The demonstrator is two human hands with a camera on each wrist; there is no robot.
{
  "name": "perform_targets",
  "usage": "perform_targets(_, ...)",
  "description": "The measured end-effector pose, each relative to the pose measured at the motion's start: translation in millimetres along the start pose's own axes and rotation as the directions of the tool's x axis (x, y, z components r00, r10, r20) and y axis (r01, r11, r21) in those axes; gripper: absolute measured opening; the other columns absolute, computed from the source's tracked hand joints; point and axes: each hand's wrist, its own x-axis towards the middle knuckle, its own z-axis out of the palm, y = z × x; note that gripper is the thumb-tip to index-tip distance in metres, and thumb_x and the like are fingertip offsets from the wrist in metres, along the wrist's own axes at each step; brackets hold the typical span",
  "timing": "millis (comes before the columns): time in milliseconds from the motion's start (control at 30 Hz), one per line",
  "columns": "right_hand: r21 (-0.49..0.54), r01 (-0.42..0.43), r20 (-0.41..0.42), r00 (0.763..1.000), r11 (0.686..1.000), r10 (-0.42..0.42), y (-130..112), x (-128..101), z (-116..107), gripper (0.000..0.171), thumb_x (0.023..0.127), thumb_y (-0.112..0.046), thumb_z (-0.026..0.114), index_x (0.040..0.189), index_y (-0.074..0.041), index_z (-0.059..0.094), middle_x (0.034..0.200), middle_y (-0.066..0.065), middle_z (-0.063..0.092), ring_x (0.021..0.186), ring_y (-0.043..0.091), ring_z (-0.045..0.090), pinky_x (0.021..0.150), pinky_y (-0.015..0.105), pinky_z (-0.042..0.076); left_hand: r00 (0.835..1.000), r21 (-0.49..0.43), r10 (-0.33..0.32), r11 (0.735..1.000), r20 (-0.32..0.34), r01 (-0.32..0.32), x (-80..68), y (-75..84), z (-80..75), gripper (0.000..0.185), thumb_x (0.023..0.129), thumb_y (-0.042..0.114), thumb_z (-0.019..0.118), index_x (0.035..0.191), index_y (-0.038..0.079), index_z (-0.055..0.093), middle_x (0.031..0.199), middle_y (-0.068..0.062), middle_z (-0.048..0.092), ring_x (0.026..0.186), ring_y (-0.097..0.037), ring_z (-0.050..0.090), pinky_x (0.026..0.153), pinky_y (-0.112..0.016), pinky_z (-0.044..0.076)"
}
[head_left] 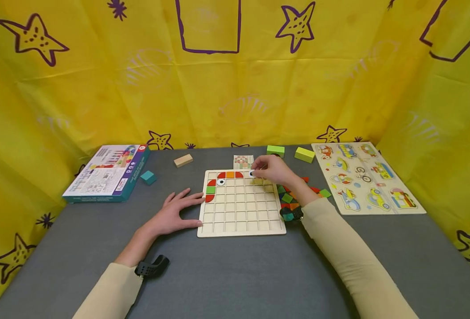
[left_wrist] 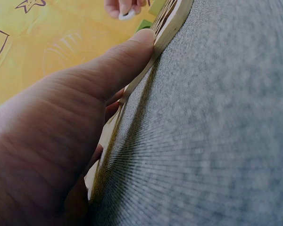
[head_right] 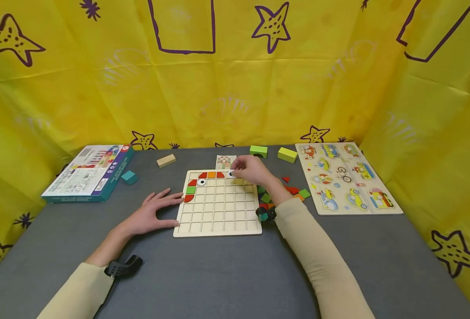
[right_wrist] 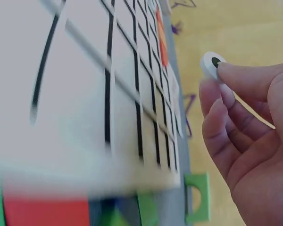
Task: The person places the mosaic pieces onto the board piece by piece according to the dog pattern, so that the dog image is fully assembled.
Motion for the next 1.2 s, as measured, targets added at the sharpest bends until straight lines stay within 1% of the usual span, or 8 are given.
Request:
perform_targets(100, -0.005, 0.028, 0.015, 0.999, 1.0, -0.028, -4, 8, 11, 0.01, 0.095, -0.012, 0.071, 0.103, -0.005, 0.069, 0.095, 0.006, 0.066, 0.083, 0.024, 0.062, 0.072, 0.036, 0.049, 1.0, -0.007, 0.001, 1.0, -0.003, -0.001, 0.1, 0.2, 0.0, 0.072, 0.086, 0.045, 0.08, 0.146, 0.014, 0.057, 0.156, -0.005, 0.043, 0.149, -0.043, 0.017, 0.112, -0.068, -0.001)
perform_targets(233, -0.005, 0.044, 0.038, 0.998, 0.999, -0.044, -7, 16, 23, 0.008, 0.095, -0.012, 0.071, 0.098, -0.005, 0.069, 0.089, 0.004, 0.067, 0.078, 0.023, 0.061, 0.067, 0.033, 0.047, 1.0, -0.007, 0.004, 1.0, -0.003, -0.004, 0.0, -0.3, 0.4, 0.072, 0.086, 0.045, 0.08, 0.146, 0.014, 0.057, 0.157, -0.005, 0.043, 0.149, -0.043, 0.017, 0.112, -0.069, -0.002)
perform_targets(300, -0.011, 0.034, 0.043, 0.999, 0.999, -0.033, -8, 19, 28, 0.007, 0.094, -0.011, 0.072, 0.095, -0.005, 0.069, 0.086, 0.004, 0.067, 0.075, 0.023, 0.059, 0.064, 0.032, 0.047, 1.0, -0.006, 0.006, 1.0, -0.003, -0.006, -0.2, -0.4, 0.5, 0.071, 0.086, 0.045, 0.08, 0.146, 0.014, 0.056, 0.157, -0.005, 0.043, 0.149, -0.043, 0.017, 0.112, -0.069, -0.001)
perform_targets(400, -0.038, 0.002, 0.041, 0.999, 0.999, -0.001, -9, 22, 34, 0.007, 0.092, -0.011, 0.073, 0.092, -0.006, 0.07, 0.084, 0.004, 0.066, 0.074, 0.021, 0.057, 0.064, 0.03, 0.046, 1.0, -0.008, 0.012, 1.0, -0.006, -0.012, 0.6, -0.2, 0.5, 0.071, 0.086, 0.044, 0.079, 0.146, 0.015, 0.057, 0.157, -0.005, 0.043, 0.149, -0.043, 0.017, 0.112, -0.069, -0.001)
perform_targets(600, -0.075, -0.053, 0.029, 0.998, 0.996, 0.056, -11, 25, 42, 0.006, 0.093, -0.01, 0.074, 0.095, -0.005, 0.071, 0.085, 0.005, 0.066, 0.075, 0.02, 0.056, 0.066, 0.029, 0.045, 1.0, -0.012, 0.013, 1.0, 0.0, -0.013, 0.8, -0.6, 0.4, 0.071, 0.087, 0.044, 0.079, 0.146, 0.014, 0.056, 0.157, -0.005, 0.043, 0.149, -0.043, 0.017, 0.112, -0.068, -0.001)
perform_targets(767, -0.089, -0.043, 0.011, 0.999, 0.995, 0.044, -14, 29, 49, 0.006, 0.093, -0.011, 0.073, 0.095, -0.006, 0.071, 0.084, 0.004, 0.066, 0.074, 0.019, 0.056, 0.066, 0.028, 0.045, 1.0, -0.008, 0.006, 1.0, -0.003, -0.006, -0.2, -0.9, 0.0, 0.071, 0.086, 0.044, 0.079, 0.146, 0.014, 0.056, 0.156, -0.006, 0.043, 0.149, -0.043, 0.017, 0.112, -0.069, -0.001)
perform_targets(867, -0.098, -0.037, 0.002, 0.999, 0.995, 0.038, -17, 30, 51, 0.007, 0.093, -0.011, 0.073, 0.095, -0.005, 0.071, 0.084, 0.004, 0.066, 0.075, 0.019, 0.055, 0.067, 0.028, 0.044, 1.0, -0.009, 0.002, 1.0, -0.002, -0.002, 0.4, -0.3, 0.2, 0.071, 0.086, 0.046, 0.079, 0.146, 0.015, 0.057, 0.156, -0.005, 0.043, 0.149, -0.043, 0.017, 0.112, -0.069, -0.002)
perform_targets(1200, -0.132, -0.086, 0.01, 0.996, 0.987, 0.088, -11, 28, 45, 0.006, 0.093, -0.012, 0.072, 0.094, -0.006, 0.07, 0.083, 0.005, 0.065, 0.074, 0.02, 0.055, 0.066, 0.029, 0.045, 1.0, -0.013, 0.003, 1.0, -0.007, -0.003, -0.5, -0.9, 1.0, 0.071, 0.086, 0.045, 0.08, 0.146, 0.014, 0.057, 0.156, -0.005, 0.044, 0.149, -0.043, 0.017, 0.112, -0.069, -0.002)
